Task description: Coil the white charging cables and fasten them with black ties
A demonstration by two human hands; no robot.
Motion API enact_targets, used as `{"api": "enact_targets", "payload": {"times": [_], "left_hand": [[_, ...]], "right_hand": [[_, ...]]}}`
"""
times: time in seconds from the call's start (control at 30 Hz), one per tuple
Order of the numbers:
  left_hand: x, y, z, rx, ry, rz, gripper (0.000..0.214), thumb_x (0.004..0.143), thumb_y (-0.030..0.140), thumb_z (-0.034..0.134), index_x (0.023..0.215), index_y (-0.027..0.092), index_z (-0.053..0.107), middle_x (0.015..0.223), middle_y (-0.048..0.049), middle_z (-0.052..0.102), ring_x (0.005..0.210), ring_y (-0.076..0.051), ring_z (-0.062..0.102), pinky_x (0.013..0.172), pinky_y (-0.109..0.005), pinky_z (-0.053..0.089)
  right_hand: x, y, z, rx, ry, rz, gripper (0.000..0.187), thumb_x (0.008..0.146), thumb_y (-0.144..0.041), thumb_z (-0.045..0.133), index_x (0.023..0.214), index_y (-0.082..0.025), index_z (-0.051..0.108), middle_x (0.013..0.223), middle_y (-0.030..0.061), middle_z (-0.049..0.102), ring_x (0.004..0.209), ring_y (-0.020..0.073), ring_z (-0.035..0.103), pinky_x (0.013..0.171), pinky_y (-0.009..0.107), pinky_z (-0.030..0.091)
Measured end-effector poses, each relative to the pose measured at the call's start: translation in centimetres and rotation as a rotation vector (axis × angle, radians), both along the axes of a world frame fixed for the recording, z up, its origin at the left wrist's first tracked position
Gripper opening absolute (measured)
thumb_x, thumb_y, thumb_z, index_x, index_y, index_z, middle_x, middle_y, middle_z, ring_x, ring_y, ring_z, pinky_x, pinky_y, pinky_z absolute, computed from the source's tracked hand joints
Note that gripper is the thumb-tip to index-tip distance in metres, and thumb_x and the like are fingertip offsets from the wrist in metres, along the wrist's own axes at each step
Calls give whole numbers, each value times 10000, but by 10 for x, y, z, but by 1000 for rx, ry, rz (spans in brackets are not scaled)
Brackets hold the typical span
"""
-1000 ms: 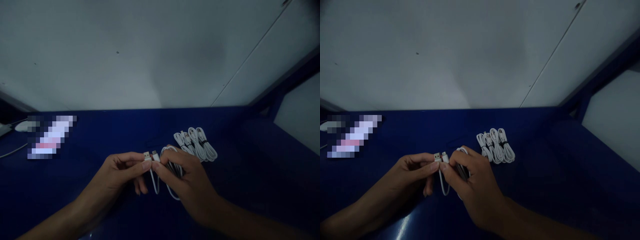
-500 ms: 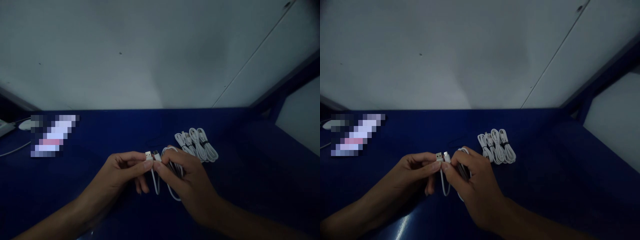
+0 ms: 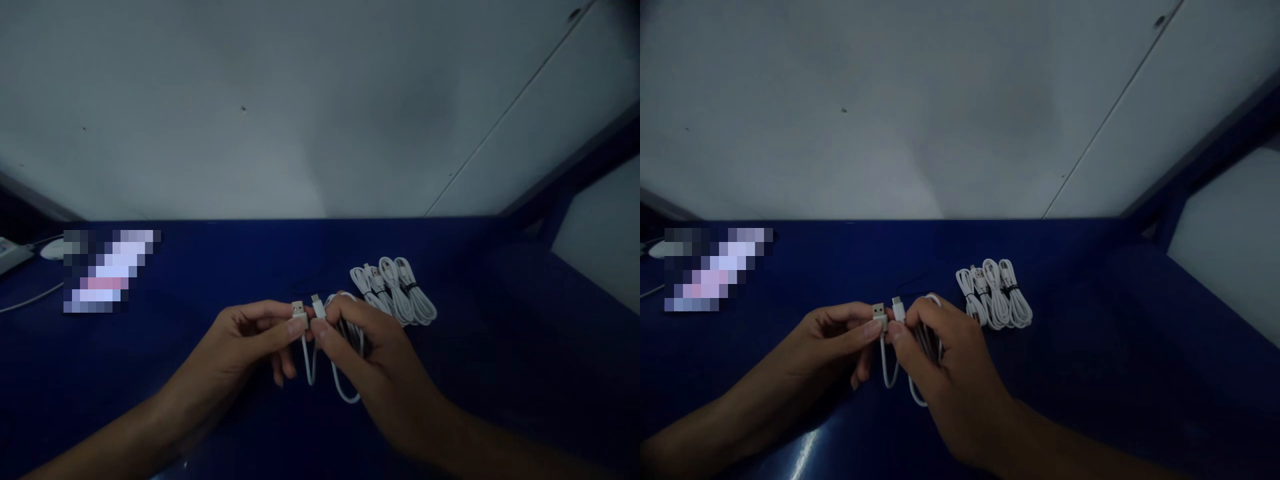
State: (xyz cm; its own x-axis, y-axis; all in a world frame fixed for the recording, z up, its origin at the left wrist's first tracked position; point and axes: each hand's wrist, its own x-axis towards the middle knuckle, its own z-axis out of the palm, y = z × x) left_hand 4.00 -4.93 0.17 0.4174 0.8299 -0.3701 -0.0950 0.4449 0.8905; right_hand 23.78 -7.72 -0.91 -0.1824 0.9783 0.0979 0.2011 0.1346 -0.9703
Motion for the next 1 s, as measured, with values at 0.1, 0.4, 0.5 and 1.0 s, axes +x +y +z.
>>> {"api": "enact_targets", "payload": {"times": [0.1, 0.4, 0.5, 1.0], "left_hand": [[-2, -1, -1, 7, -46, 28, 231, 918, 413, 891, 861, 191, 862, 800, -34, 770, 736, -133, 656, 728, -220, 537], [-5, -4, -2, 46, -167, 57, 173, 1030, 378, 771, 1045, 228, 854, 1406, -90, 724, 1178, -272, 713, 1030, -399, 587], [-1, -3, 1, 22, -267, -20, 195, 1102, 357, 656, 1149, 248, 810, 1181, -90, 760, 1039, -250, 739, 953, -449, 653], [-7, 2, -8, -158, -168, -280, 342, 1074, 357, 638, 851, 144, 787, 746, -64, 705, 599, -148, 655, 485, -201, 613]], "right_hand": [[4, -1, 2, -77, 86, 63, 353, 1112, -359, 559, 783, -231, 537, 712, -42, 490, 616, 132, 435, 569, 280, 400], [10, 6, -3, -332, 535, 216, 354, 1100, -518, 562, 968, -221, 705, 840, 25, 645, 727, 167, 598, 656, 281, 520], [8, 6, -1, -357, 648, 210, 276, 1068, -466, 610, 1010, -222, 723, 936, 54, 699, 848, 205, 672, 789, 332, 600], [10, 7, 13, -359, 494, 497, 453, 1123, -561, 471, 1058, -224, 768, 975, 69, 749, 932, 228, 748, 947, 416, 598]]}}
